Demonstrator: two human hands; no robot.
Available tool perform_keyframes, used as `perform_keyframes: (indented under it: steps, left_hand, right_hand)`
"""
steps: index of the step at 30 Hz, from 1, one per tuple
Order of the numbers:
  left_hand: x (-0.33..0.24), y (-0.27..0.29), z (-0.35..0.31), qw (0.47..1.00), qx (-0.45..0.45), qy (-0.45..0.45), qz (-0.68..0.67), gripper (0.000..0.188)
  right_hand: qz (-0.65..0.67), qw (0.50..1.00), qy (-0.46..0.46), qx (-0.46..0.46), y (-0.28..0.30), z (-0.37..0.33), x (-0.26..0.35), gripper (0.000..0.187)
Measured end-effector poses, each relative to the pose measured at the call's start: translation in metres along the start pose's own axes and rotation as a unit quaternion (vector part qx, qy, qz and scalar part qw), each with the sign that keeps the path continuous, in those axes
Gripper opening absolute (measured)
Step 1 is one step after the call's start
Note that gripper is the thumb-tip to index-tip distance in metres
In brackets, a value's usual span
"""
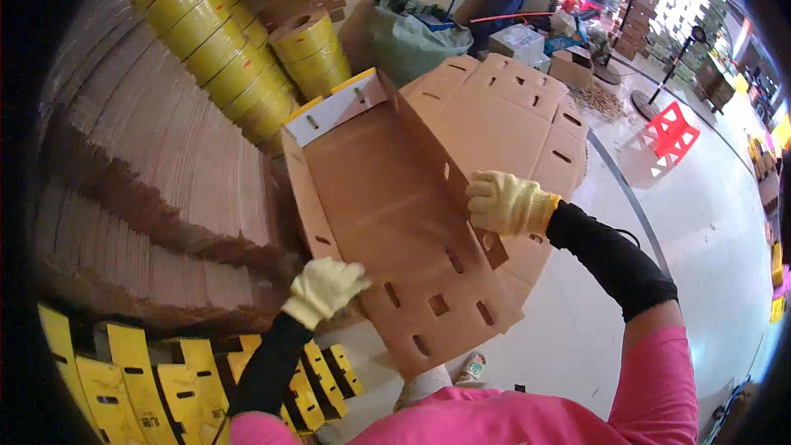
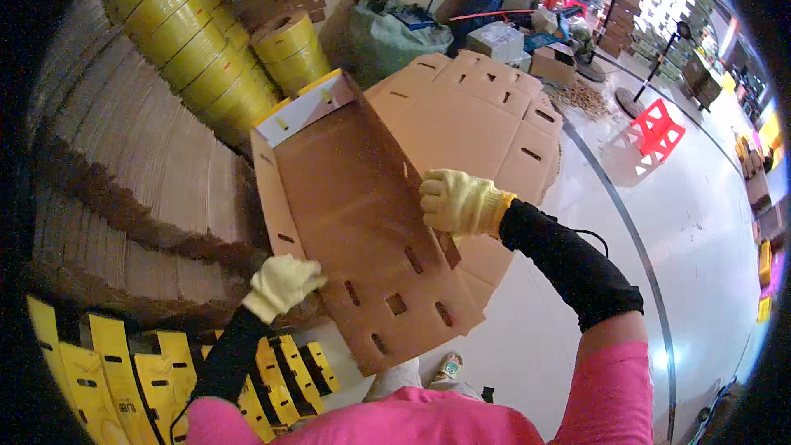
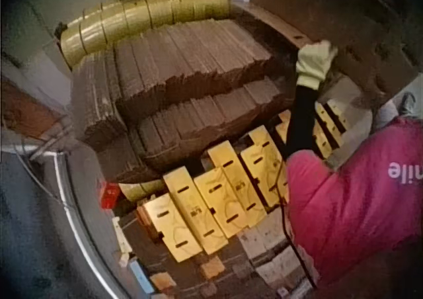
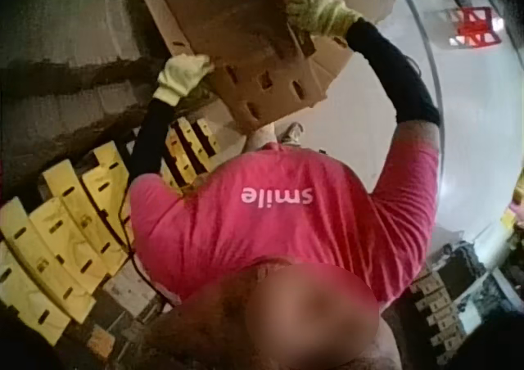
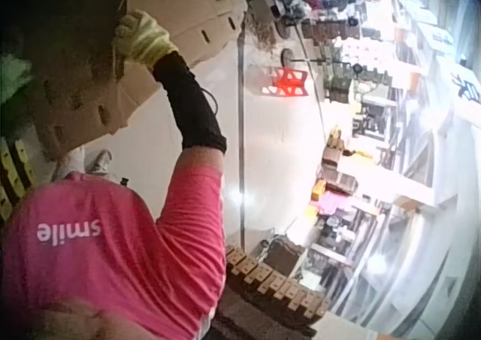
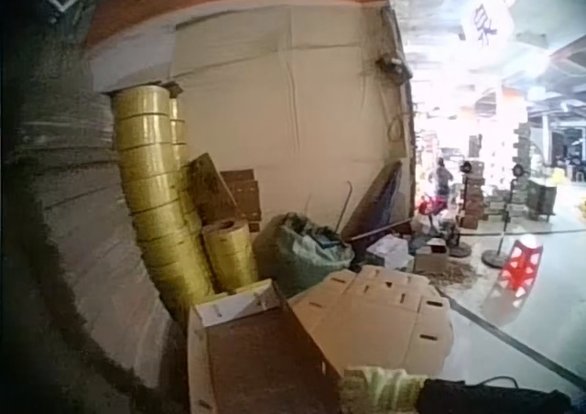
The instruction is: Assembling cardboard boxes from flat sheets and stacking them.
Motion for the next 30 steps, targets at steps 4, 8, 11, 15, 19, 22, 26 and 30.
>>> perform_keyframes:
  steps: [4,8,11,15,19,22,26,30]
  left_hand:
    - [-0.025,-0.022,0.04,0.999,0.033,0.025,0.003,0.052]
    - [-0.077,0.005,0.08,0.979,-0.175,-0.081,-0.072,0.07]
    - [-0.096,0.001,0.106,0.965,-0.213,-0.118,-0.1,0.067]
    - [-0.107,-0.009,0.131,0.96,-0.187,-0.103,-0.181,0.05]
    - [-0.121,-0.01,0.155,0.968,-0.166,-0.126,-0.138,0.035]
    - [-0.124,-0.013,0.166,0.98,-0.087,-0.117,-0.139,0.03]
    - [-0.111,-0.027,0.18,0.973,-0.023,-0.115,-0.2,0.042]
    - [-0.148,-0.01,0.194,0.896,0.037,-0.303,-0.323,0.041]
  right_hand:
    - [0.014,0.998,-0.028,0.056,-0.016,0.02,0.032,0.01]
    - [-0.014,0.956,-0.26,0.135,-0.041,0.006,0.017,0.02]
    - [0.033,0.876,-0.411,0.249,-0.043,0.007,0.013,0.032]
    - [0.012,0.913,-0.405,-0.044,0.01,-0.02,0.048,0.052]
    - [0.064,0.904,-0.421,-0.036,-0.042,-0.056,0.181,0.106]
    - [0.042,0.928,-0.37,-0.031,-0.052,-0.046,0.208,0.065]
    - [0.053,0.915,-0.388,-0.096,0.012,-0.045,0.178,0.043]
    - [-0.096,0.888,-0.43,-0.131,0.106,-0.057,0.053,0.026]
Point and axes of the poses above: each hand's wrist, its own z-axis towards the middle knuckle, its own y-axis out of the back of the hand, x = y × z, the point moved 8 cm from there along z, towards the middle knuckle, and after that the axes turned 6 degrees about -x, right-handed, at the moved point
